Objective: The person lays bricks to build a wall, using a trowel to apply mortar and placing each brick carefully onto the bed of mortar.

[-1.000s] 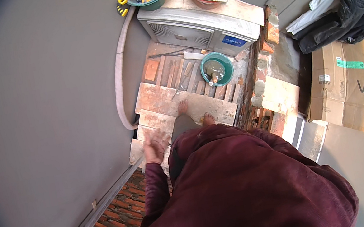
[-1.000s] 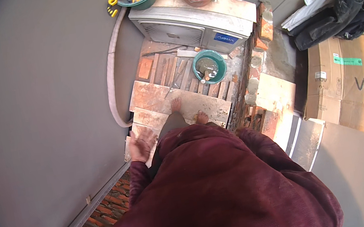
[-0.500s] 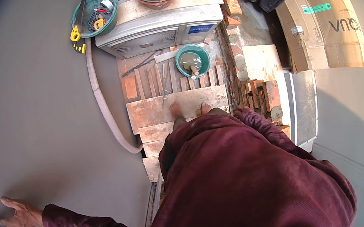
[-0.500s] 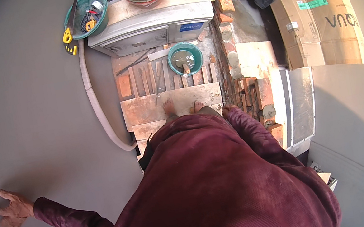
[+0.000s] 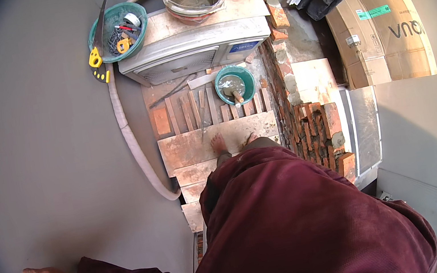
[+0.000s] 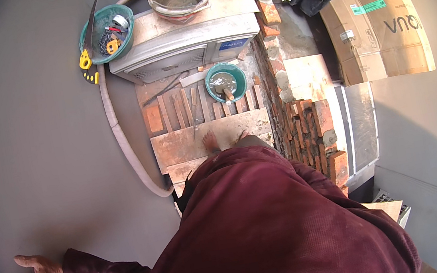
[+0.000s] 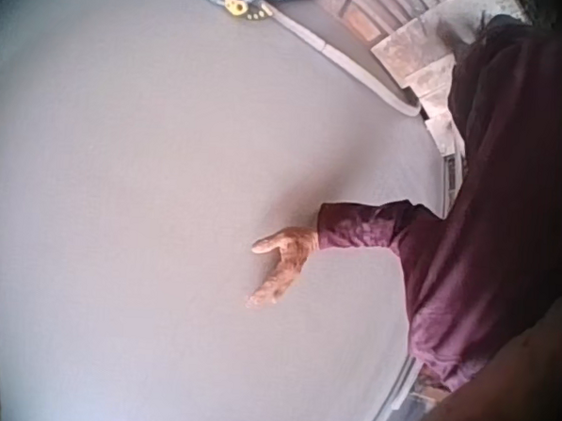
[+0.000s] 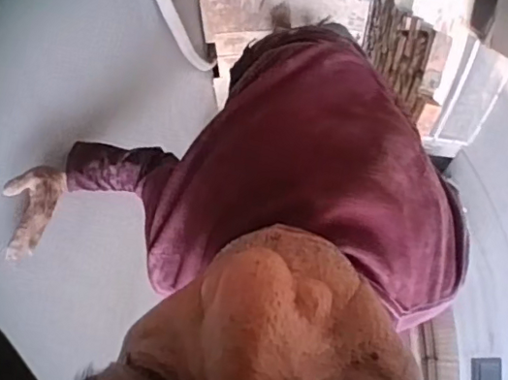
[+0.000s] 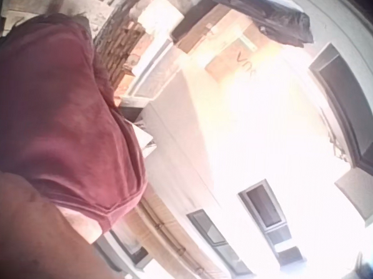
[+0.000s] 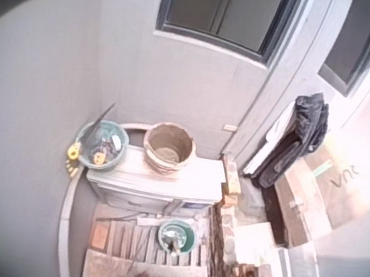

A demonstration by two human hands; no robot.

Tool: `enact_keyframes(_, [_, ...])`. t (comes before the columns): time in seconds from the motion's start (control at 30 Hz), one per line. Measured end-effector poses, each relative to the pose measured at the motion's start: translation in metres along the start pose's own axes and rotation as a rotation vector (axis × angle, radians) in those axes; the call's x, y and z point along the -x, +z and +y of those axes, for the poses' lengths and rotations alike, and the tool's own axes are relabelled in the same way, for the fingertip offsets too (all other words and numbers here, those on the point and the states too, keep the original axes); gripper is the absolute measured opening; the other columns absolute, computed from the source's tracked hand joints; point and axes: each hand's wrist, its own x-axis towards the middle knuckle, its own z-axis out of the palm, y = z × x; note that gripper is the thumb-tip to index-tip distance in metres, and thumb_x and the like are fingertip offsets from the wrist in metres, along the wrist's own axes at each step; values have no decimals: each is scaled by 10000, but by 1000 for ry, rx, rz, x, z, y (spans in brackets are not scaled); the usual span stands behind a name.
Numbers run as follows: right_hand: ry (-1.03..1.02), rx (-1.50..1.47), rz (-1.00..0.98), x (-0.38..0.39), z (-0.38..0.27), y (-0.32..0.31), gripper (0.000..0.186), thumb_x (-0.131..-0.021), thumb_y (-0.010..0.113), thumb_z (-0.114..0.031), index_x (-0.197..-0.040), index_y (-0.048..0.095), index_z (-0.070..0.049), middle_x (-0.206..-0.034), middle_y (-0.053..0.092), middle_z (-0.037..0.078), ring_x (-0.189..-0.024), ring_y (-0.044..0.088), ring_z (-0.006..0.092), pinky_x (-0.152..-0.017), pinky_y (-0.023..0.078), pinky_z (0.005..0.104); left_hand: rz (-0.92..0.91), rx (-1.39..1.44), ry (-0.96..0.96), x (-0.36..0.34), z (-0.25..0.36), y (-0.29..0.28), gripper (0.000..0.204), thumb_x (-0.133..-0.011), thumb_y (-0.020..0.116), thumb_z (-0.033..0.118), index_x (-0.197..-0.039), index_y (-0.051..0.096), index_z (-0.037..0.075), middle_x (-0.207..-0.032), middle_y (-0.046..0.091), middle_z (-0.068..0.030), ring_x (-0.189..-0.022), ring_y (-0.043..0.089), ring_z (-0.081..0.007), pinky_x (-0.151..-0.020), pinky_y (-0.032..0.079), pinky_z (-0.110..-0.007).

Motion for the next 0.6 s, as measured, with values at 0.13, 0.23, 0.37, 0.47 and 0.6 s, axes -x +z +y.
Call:
enact_keyframes(0.13, [-184, 66, 28, -33, -22, -22, 282, -888, 601, -265, -1067, 675, -60, -1002, 692, 137, -878, 680, 222, -807, 528, 357, -39, 760, -286, 6, 72, -24, 609, -908, 648, 178, -1413, 363, -8, -1348, 505, -191, -1235, 513, -345, -1009, 429, -420])
enact_keyframes(0.23, [77, -401, -1, -34, -50, -39, 345, -884, 596, -329, -1114, 676, -85, -1071, 678, 173, -1034, 641, 266, -901, 484, 366, -771, 1236, -540, 42, 185, -60, 580, -929, 552, 79, -1454, 316, 6, -1424, 442, -202, -1299, 466, -297, -1073, 365, -396])
enact_keyframes(0.37, [43, -194, 276, -23, -123, -73, 416, -891, 559, -396, -1144, 675, -87, -1123, 666, 182, -1062, 627, 305, -923, 459, 376, -1947, 1715, -785, 183, 271, -121, 557, -975, 504, 245, -1455, 339, 14, -1465, 412, -143, -1360, 380, -237, -1115, 281, -352])
enact_keyframes(0.47, [41, -85, 314, -33, -116, -60, 431, -895, 550, -423, -1146, 675, -96, -1142, 656, 187, -1079, 619, 304, -933, 457, 374, -2697, 1699, -204, 287, 303, -198, 591, -998, 429, 426, -1440, 386, 36, -1489, 385, -90, -1345, 380, -235, -1122, 261, -331])
enact_keyframes(0.6, [49, -28, 269, -45, -87, -64, 452, -902, 538, -459, -1149, 675, -107, -1168, 642, 193, -1102, 609, 303, -946, 453, 370, -2690, 1621, 442, 226, 340, -175, 601, -985, 439, 459, -1419, 424, 43, -1445, 442, -81, -1302, 428, -229, -1097, 305, -334])
